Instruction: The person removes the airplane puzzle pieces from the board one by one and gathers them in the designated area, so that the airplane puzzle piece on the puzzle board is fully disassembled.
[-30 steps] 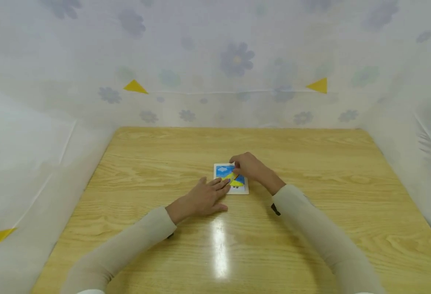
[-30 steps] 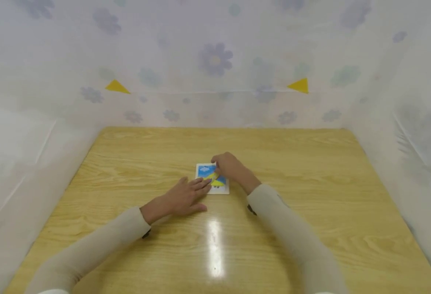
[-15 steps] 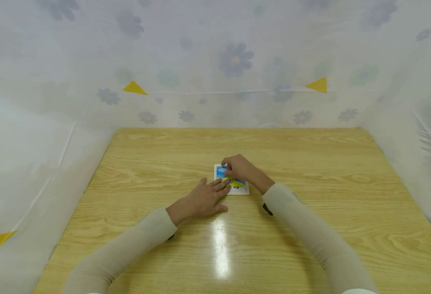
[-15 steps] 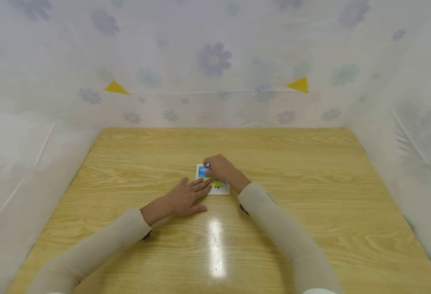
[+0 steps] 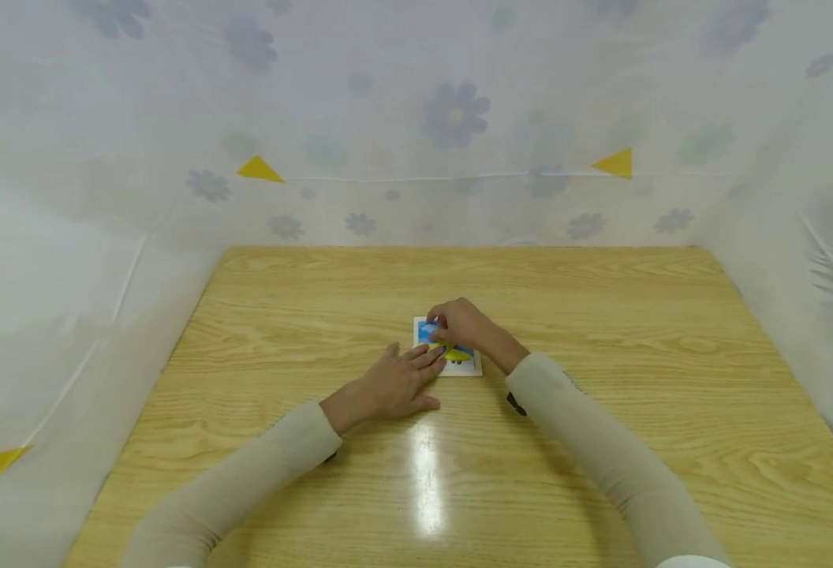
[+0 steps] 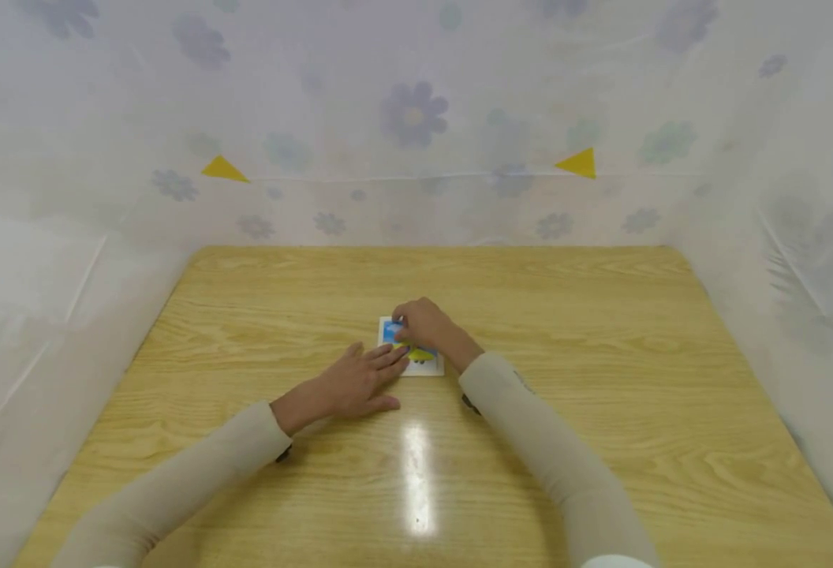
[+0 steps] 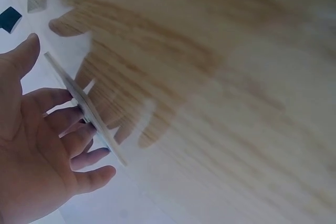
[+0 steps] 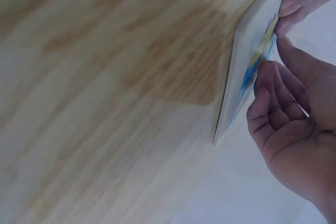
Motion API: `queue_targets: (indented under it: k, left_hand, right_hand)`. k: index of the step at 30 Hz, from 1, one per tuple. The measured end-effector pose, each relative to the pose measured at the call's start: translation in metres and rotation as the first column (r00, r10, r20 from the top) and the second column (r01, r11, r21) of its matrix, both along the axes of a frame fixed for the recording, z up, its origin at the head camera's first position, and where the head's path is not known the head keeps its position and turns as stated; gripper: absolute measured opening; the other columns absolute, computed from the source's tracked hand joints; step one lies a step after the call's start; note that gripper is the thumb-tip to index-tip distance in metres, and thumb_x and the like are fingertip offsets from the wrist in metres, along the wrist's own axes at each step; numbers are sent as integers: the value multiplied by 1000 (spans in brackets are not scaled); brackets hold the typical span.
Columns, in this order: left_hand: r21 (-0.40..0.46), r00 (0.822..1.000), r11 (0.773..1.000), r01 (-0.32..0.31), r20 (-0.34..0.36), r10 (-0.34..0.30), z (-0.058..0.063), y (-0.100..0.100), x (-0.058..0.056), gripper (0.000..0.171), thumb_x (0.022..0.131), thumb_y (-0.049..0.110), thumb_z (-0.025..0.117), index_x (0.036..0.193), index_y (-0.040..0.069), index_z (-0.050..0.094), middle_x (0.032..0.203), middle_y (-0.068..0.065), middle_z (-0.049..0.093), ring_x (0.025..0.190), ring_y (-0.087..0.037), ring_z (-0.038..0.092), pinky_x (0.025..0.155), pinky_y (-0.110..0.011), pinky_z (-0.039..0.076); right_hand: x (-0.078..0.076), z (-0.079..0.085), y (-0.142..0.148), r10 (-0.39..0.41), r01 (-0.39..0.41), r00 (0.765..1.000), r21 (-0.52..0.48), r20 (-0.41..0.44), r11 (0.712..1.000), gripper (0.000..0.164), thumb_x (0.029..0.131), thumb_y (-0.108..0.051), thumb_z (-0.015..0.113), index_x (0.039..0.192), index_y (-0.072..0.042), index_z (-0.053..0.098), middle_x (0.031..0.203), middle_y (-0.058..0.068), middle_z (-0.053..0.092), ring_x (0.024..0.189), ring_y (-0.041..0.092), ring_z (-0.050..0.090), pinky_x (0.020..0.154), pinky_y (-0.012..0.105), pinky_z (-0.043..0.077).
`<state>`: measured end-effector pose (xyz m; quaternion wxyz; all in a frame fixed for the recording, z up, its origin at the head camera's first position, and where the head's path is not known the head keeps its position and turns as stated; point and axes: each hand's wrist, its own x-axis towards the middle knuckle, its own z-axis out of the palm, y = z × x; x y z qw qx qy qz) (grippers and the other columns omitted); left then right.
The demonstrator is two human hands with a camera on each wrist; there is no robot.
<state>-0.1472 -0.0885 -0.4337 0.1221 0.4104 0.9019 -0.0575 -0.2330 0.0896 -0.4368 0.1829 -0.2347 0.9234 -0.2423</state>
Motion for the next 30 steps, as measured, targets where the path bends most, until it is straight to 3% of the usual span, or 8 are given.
queue_targets:
  k: [9,23,30]
  left_hand:
    - [4,1000,1000,-4,18,4,3,0,-1,72,96,60,33,152,17,21,159,-3,16,146,-22,21,109,-61,26]
    - [13,999,1000,-7,35,6,2,0,-4,73,95,60,35,152,16,23,158,-4,18,146,-22,21,109,-61,26]
    - [22,999,1000,-4,40,3,4,1,-3,74,94,60,38,151,15,24,158,-5,19,146,-23,22,108,-62,27]
  right_hand:
    - [-3,-1,0,22,-22,1000,-5,2,1000,38,89,-22,68,122,-6,59,80,3,62,65,12,56,60,23,46]
    - [-6,-1,-6,55,-54,998,53,-14,997,39,89,-20,68,122,-4,56,83,3,62,70,12,56,66,25,46]
    - [-5,-2,-5,38,-39,999,31,30,999,39,89,-20,67,123,-5,53,85,3,60,71,13,55,66,25,46]
